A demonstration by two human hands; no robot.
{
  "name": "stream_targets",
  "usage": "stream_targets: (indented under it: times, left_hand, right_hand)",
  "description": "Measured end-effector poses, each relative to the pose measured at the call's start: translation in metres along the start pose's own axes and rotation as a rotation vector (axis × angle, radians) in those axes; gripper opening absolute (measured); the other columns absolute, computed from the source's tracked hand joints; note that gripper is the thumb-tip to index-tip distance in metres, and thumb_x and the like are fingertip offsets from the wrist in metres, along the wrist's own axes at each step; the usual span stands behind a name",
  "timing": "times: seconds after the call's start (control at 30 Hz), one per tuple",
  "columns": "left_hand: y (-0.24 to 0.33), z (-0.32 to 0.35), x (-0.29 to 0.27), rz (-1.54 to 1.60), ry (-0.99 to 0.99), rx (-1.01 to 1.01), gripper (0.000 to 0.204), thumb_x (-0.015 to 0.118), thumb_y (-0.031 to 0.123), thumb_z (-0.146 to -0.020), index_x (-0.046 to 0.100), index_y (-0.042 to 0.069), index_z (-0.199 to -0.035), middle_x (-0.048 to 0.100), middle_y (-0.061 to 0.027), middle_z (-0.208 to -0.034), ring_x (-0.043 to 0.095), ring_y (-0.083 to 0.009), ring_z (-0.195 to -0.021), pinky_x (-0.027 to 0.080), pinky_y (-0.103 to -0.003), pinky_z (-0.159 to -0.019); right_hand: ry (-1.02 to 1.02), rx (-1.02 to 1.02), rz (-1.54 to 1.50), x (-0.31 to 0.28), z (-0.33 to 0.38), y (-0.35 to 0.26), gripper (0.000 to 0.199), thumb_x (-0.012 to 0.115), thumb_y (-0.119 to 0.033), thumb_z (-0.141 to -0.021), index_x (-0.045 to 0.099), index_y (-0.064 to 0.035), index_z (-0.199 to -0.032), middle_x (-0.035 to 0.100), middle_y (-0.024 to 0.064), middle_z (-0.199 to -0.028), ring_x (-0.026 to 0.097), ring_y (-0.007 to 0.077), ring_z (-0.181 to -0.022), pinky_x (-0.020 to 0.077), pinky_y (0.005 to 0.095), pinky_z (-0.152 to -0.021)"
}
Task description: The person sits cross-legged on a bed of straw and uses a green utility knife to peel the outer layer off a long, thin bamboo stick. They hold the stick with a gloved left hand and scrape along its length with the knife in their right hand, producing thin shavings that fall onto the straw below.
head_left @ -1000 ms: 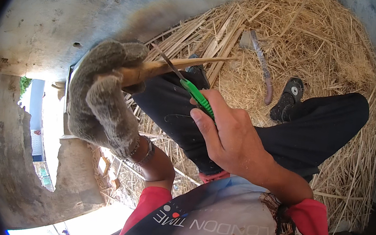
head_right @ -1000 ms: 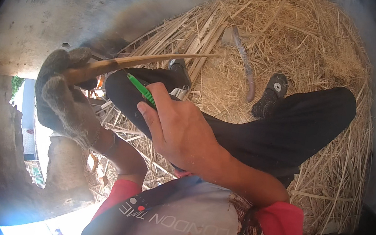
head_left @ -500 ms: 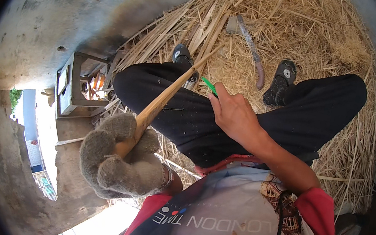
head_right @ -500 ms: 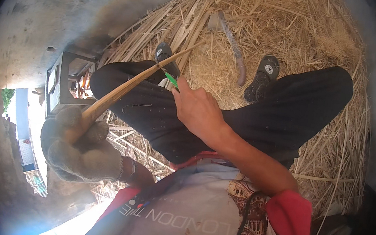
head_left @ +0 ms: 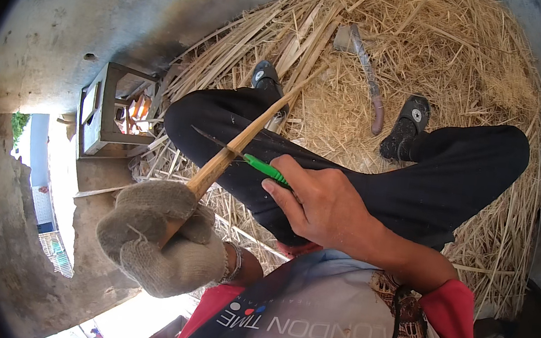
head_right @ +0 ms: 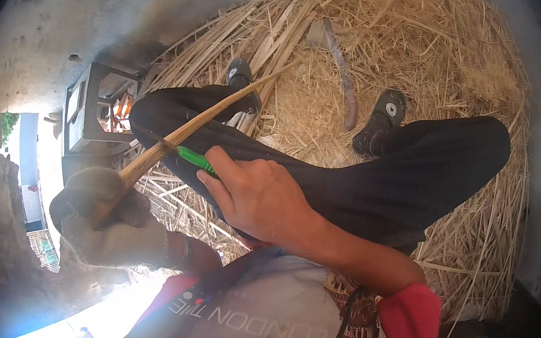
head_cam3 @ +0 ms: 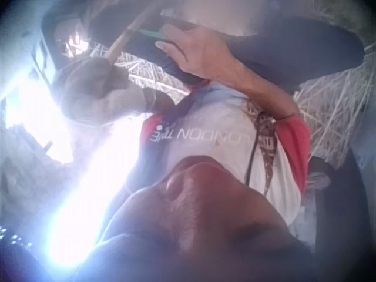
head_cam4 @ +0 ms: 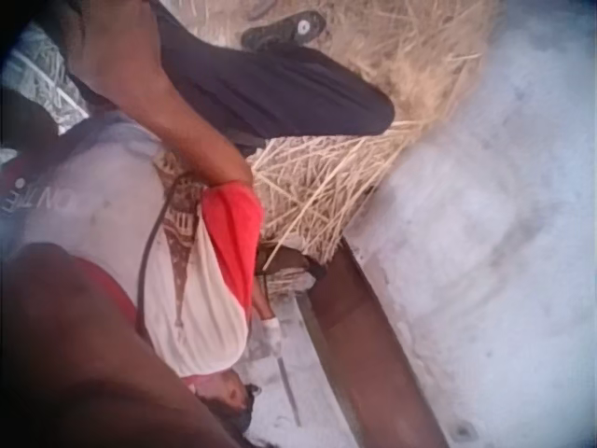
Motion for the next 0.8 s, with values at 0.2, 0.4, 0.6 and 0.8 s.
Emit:
stream_targets:
  times: [0.2, 0.4, 0.6, 0.8]
  left_hand:
    - [-0.002, 0.004, 0.001, 0.079, -0.037, -0.006, 0.043, 0.072, 0.011, -0.081, 0.061, -0.012, -0.115, 0.072, -0.0161, -0.089, 0.073, -0.0214, -0.075, 0.062, -0.029, -0.069]
    - [0.013, 0.007, -0.003, -0.742, 0.07, 0.229, 0.041, 0.075, 0.003, -0.072, 0.064, -0.013, -0.108, 0.073, -0.0157, -0.09, 0.073, -0.0211, -0.076, 0.063, -0.027, -0.063]
    - [0.012, 0.004, -0.006, -0.687, 0.088, 0.257, 0.04, 0.071, 0.007, -0.079, 0.061, -0.015, -0.112, 0.072, -0.0186, -0.095, 0.073, -0.0219, -0.076, 0.064, -0.028, -0.06]
    - [-0.005, 0.008, -0.011, -0.282, 0.172, -0.058, 0.037, 0.059, 0.014, -0.092, 0.06, -0.017, -0.111, 0.07, -0.0213, -0.098, 0.073, -0.0228, -0.076, 0.064, -0.029, -0.056]
  right_hand:
    - [-0.006, 0.277, 0.218, 0.004, -0.011, 0.1, 0.021, 0.054, -0.022, -0.099, 0.054, -0.0012, -0.102, 0.059, 0.0259, -0.061, 0.062, 0.0459, -0.06, 0.0499, 0.0537, -0.055]
    - [-0.023, -0.066, -0.033, 0.005, -0.003, 0.004, 0.024, 0.053, -0.023, -0.099, 0.053, 0.0014, -0.1, 0.061, 0.0253, -0.062, 0.063, 0.0472, -0.062, 0.0508, 0.0537, -0.055]
    - [-0.041, 0.177, 0.058, 0.009, -0.018, 0.057, 0.024, 0.054, -0.026, -0.099, 0.054, -0.0014, -0.098, 0.059, 0.0249, -0.06, 0.061, 0.0481, -0.059, 0.049, 0.055, -0.054]
    - [0.044, 0.173, 0.143, 0.015, -0.007, 0.059, 0.024, 0.054, -0.025, -0.099, 0.053, -0.0009, -0.099, 0.058, 0.0238, -0.058, 0.061, 0.0471, -0.058, 0.0489, 0.0548, -0.055]
Point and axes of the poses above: each hand's wrist, its own z-axis away from the middle knuckle, its own x-axis out of the palm, y = z × x, the point moved 8 cm from there along -z, towards the middle knuckle
